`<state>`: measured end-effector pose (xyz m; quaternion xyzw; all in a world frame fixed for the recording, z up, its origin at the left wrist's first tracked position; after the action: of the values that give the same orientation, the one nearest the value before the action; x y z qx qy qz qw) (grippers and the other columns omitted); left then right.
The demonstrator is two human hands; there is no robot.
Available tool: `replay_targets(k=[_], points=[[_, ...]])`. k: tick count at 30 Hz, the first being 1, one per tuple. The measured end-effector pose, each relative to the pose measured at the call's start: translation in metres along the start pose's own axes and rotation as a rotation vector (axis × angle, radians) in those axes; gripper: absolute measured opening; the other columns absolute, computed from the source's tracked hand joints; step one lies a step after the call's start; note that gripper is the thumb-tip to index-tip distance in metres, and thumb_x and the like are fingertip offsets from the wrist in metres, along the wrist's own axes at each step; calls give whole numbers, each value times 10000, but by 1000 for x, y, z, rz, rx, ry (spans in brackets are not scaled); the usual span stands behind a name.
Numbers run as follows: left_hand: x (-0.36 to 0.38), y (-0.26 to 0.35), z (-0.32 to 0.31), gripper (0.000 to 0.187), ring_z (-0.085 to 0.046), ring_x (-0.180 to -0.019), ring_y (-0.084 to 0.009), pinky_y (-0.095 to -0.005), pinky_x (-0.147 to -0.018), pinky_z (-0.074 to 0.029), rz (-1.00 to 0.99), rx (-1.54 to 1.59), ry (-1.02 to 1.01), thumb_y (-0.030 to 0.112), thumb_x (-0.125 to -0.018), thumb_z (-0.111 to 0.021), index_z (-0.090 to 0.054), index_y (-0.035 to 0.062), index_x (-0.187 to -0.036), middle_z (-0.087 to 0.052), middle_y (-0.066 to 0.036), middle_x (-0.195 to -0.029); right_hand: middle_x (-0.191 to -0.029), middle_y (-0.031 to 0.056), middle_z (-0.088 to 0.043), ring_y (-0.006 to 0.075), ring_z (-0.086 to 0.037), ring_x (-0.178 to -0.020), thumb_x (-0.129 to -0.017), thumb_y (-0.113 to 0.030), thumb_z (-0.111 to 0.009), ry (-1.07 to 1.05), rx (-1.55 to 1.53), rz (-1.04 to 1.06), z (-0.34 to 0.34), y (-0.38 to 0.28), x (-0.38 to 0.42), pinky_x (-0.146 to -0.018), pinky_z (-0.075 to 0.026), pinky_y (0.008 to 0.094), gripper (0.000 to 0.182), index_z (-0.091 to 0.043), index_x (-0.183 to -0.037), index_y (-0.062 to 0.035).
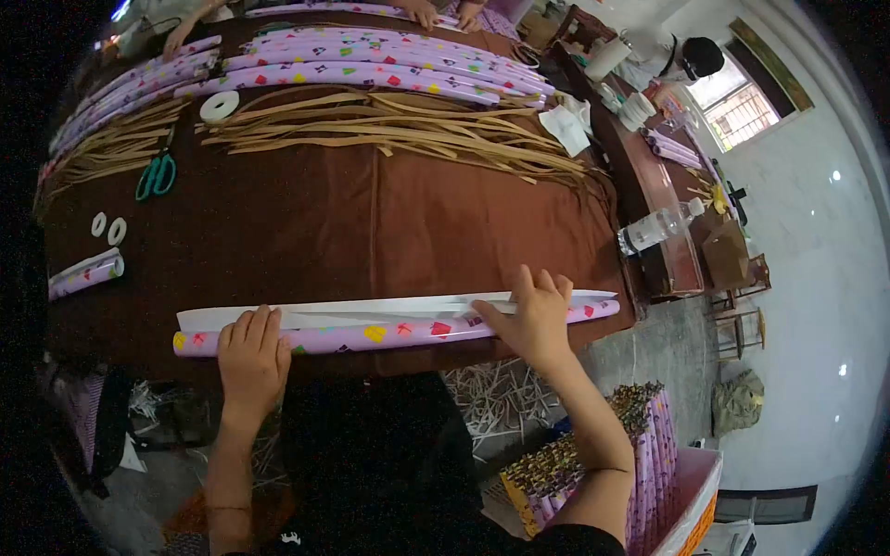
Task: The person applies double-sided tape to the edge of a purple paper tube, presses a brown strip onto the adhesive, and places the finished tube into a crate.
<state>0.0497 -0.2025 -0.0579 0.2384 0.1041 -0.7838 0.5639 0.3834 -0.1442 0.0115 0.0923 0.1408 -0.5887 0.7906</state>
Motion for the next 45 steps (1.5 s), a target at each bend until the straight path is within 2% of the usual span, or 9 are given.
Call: replay_targets(k=[5, 9, 17, 26, 29, 31, 34, 39, 45], points=[[2, 0, -3, 368, -557, -1062, -296, -426, -901, -425, 7, 5, -31, 229, -883, -584, -622, -27, -1143, -605, -142, -1166, -702, 66, -637, 270, -576, -816, -706, -412, -802, 34, 180, -48, -12, -8, -1, -857, -339, 434, 569, -553, -1057, -40], [3, -1, -5, 365, -559, -1061, -304, -432, -915, -424, 25, 11, -32, 226, -888, -578, -622, -33, -1143, -606, -144, -1172, -696, 65, -618, 279, -567, -764, -660, -403, -831, 95, 218, -16, -11, -17, -3, -795, -357, 423, 569, -559, -1009, -46], [3, -1, -3, 369, -562, -1060, -311, -441, -904, -430, 17, 12, -18, 228, -891, -571, -626, -38, -1141, -610, -153, -1173, -597, 40, -605, 243, -570, -792, -690, -417, -807, 57, 329, 1, -20, -24, -5, -802, -342, 415, 594, -555, -1063, -28], [1, -2, -3, 367, -565, -1049, -303, -431, -901, -430, 36, 15, -48, 233, -879, -579, -628, -38, -1122, -607, -146, -1162, -603, 45, -621, 248, -597, -844, -715, -421, -787, 15, 400, 7, -27, -30, -6, -819, -347, 436, 666, -552, -1150, 26], [2, -2, -4, 384, -556, -1051, -309, -443, -905, -424, 32, -1, -52, 257, -874, -592, -627, -25, -1132, -603, -149, -1163, -607, 52, -626, 254, -601, -860, -725, -418, -781, 13, 407, 16, -27, -31, -7, -823, -348, 440, 649, -557, -1142, 26], [-2, 4, 1, 424, -543, -1046, -321, -473, -925, -406, 47, -1, -43, 336, -849, -628, -635, 9, -1119, -601, -146, -1148, -611, 56, -628, 256, -602, -866, -727, -416, -779, -14, 396, 0, -27, -33, -8, -827, -348, 440, 645, -557, -1140, 27], [-15, 24, 1, 461, -503, -1108, -363, -519, -1004, -341, 155, -33, -192, 399, -876, -617, -647, 41, -1165, -579, -187, -1183, -621, 62, -633, 257, -601, -869, -732, -413, -776, -28, 398, -12, -30, -32, -7, -834, -347, 438, 641, -550, -1139, 29], [-48, 94, -23, 448, -534, -1020, -332, -514, -955, -379, 56, 203, -95, 428, -833, -642, -674, 32, -1040, -604, -158, -1063, -627, 64, -631, 253, -589, -849, -742, -398, -768, 24, 431, 26, -28, -35, -6, -827, -349, 429, 639, -533, -1147, 36], [-86, 180, -51, 380, -544, -920, -291, -425, -865, -429, -84, 384, 12, 296, -793, -625, -669, -41, -964, -611, -135, -964, -611, 65, -616, 258, -575, -823, -717, -373, -769, 23, 381, -9, -25, -33, -5, -784, -350, 426, 622, -544, -1131, 32]])
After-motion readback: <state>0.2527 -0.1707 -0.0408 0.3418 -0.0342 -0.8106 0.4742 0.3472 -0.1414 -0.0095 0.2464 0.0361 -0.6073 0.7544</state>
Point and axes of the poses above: each hand's wrist, its own x-axis away from the middle knuckle, its own z-axis out of the back of the hand, y = z × x, the point moved 6 cm from there along -x, towards the middle knuckle
